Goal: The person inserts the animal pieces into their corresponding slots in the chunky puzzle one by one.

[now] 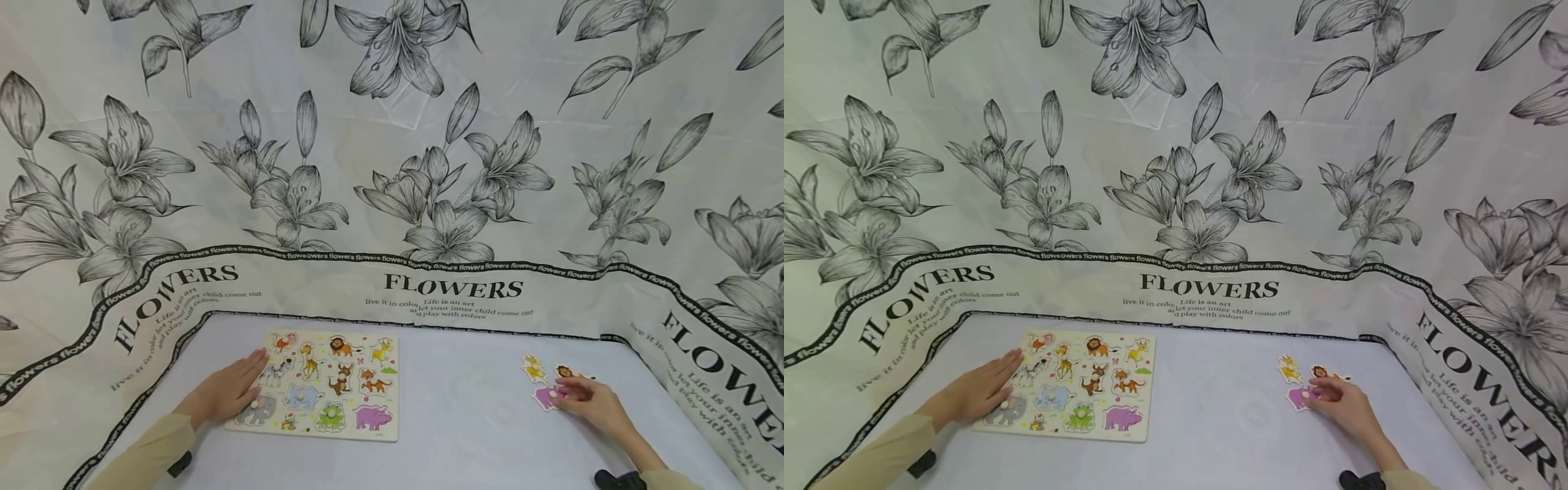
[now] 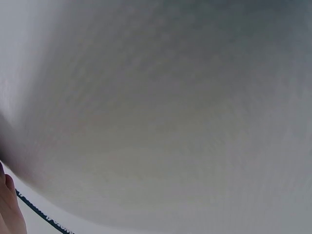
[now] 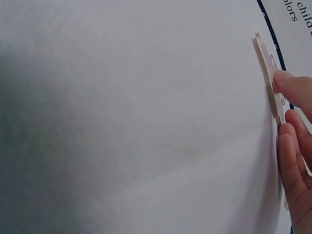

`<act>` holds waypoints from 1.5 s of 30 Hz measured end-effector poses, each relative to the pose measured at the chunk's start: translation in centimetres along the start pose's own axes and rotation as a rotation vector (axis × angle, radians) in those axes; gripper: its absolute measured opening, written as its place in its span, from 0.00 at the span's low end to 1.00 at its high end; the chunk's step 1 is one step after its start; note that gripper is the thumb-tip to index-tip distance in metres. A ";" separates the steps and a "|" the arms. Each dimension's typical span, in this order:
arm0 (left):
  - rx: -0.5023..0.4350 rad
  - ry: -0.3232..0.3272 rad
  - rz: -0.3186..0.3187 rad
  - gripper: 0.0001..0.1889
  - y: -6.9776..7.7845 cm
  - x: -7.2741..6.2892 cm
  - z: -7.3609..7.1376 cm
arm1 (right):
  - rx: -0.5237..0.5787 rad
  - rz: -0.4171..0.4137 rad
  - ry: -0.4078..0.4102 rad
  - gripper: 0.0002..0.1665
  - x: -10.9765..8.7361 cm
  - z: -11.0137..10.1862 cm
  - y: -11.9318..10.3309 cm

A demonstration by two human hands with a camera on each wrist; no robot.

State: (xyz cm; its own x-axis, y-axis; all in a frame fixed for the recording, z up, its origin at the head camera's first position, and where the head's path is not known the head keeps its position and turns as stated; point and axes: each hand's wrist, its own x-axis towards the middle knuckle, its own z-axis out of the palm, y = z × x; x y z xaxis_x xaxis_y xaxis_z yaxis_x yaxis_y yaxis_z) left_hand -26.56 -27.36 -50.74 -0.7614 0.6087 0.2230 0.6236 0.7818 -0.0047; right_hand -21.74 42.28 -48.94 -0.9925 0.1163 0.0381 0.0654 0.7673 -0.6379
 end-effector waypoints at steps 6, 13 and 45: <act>-0.008 -0.075 -0.042 0.31 0.3 0.1 -0.6 | 0.011 -0.021 -0.023 0.34 0.2 0.1 -0.2; -0.009 -0.122 -0.062 0.31 0.4 0.2 -0.9 | 0.011 -0.009 -0.047 0.31 0.3 0.0 -0.4; -0.019 -0.030 -0.025 0.31 -0.3 -0.1 0.3 | -0.109 -0.035 -0.010 0.23 0.2 0.2 -0.9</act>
State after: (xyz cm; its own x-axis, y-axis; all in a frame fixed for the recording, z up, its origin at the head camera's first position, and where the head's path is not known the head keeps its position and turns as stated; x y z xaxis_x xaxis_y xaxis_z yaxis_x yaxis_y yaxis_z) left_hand -26.71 -27.61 -51.08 -0.7815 0.5932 0.1933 0.6074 0.7942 0.0189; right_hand -22.02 41.48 -48.46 -0.9953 0.0823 0.0512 0.0408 0.8348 -0.5491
